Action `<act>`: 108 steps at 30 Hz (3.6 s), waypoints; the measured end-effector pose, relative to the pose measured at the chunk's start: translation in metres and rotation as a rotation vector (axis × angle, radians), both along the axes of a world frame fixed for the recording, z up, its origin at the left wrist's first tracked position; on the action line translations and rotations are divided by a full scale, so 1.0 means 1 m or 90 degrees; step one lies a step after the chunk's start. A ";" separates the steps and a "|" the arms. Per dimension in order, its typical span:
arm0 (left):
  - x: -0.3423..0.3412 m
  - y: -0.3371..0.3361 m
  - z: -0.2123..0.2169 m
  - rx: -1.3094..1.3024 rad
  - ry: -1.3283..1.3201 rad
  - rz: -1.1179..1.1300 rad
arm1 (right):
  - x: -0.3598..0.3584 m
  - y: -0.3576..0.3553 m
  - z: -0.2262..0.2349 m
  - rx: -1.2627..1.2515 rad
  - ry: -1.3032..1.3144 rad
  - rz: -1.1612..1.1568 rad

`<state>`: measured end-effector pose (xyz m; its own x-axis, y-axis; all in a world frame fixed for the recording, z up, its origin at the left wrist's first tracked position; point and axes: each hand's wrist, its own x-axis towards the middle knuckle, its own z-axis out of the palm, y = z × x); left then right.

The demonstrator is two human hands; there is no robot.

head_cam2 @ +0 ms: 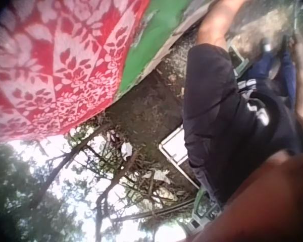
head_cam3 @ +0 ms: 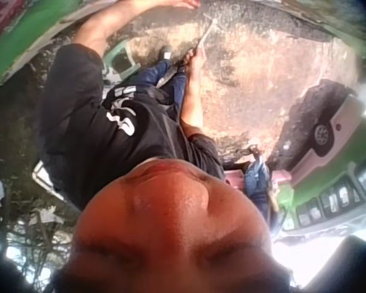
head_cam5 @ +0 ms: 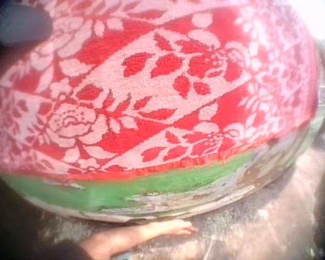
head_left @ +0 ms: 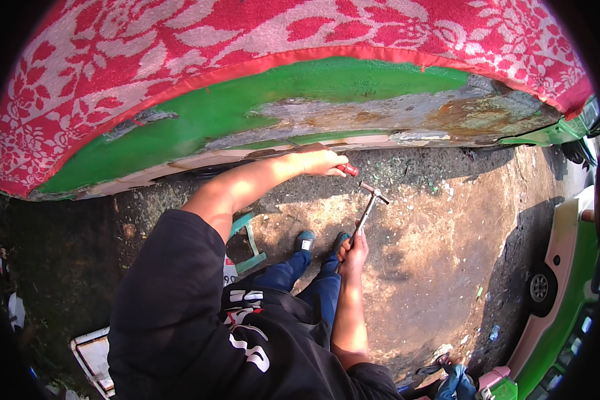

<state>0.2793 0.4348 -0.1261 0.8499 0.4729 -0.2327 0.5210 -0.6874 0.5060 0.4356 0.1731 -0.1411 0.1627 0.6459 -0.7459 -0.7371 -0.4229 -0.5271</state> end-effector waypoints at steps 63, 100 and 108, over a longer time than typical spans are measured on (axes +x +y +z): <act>-0.028 -0.004 -0.006 0.031 -0.054 -0.084 | -0.031 -0.008 0.038 0.094 -0.084 -0.085; -0.089 -0.060 0.064 0.256 -0.362 0.185 | -0.009 -0.011 0.068 0.106 -0.119 0.063; -0.130 -0.121 0.070 0.190 -0.293 0.459 | -0.004 -0.013 0.116 0.097 -0.154 0.144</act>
<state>0.1497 0.3139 -0.0562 0.3022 0.9130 0.2741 0.6668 -0.4080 0.6236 0.4319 0.1599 -0.0249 0.1621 0.7870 -0.5953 -0.4801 -0.4642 -0.7443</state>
